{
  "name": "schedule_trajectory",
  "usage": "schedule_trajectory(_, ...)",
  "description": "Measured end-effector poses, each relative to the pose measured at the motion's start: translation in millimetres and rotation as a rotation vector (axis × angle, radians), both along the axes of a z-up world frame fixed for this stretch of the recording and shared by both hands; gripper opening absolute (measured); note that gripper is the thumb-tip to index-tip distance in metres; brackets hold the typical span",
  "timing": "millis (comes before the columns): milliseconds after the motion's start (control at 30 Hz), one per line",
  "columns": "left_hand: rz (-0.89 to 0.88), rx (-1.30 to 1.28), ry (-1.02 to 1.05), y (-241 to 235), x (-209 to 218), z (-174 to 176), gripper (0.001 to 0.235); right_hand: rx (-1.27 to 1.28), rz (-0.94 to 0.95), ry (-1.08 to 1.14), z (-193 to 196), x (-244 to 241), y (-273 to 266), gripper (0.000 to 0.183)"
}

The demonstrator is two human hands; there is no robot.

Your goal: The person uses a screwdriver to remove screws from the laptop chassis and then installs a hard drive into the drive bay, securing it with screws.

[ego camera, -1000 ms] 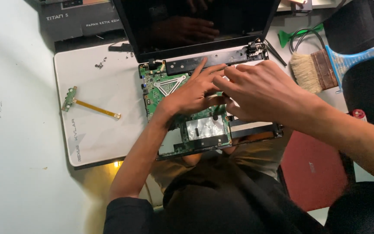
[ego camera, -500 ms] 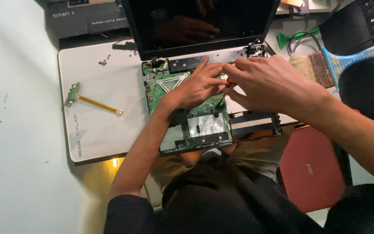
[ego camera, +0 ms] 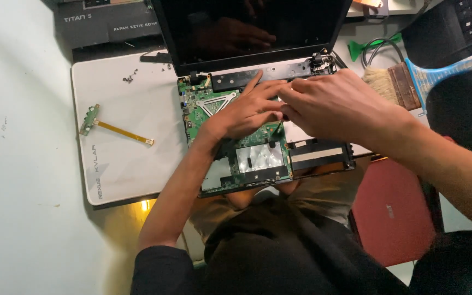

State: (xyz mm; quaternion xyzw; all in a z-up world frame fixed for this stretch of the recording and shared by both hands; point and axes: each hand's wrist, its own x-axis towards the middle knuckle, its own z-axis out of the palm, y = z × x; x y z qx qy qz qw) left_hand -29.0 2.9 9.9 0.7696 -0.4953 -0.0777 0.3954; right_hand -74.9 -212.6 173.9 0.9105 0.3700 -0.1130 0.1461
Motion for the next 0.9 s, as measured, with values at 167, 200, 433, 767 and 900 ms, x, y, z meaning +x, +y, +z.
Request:
schedule_trajectory(167,0.164,-0.13,-0.016,-8.0,2.3,-26.8,0.039,-0.111,-0.095,-0.125,-19.6,0.2,9.1,0.062)
schedule_trajectory(200,0.192,-0.13,-0.055,-9.3,5.4,-33.2,0.033,-0.113,-0.156,-0.085,-21.8,3.1,10.5,0.086)
schedule_trajectory(433,0.016,-0.067,0.032,0.0,-4.9,4.8,0.088,-0.075,-0.046,-0.013,-7.6,-4.9,8.3,0.05)
schedule_trajectory(767,0.049,-0.031,-0.024,-4.3,-2.1,-4.3,0.042,-0.13,-0.128,-0.026,-7.2,-6.8,13.3,0.059)
schedule_trajectory(900,-0.029,-0.023,0.048,-4.1,-3.6,1.8,0.04,-0.145,0.04,-0.027,-10.4,-11.1,-1.3,0.023)
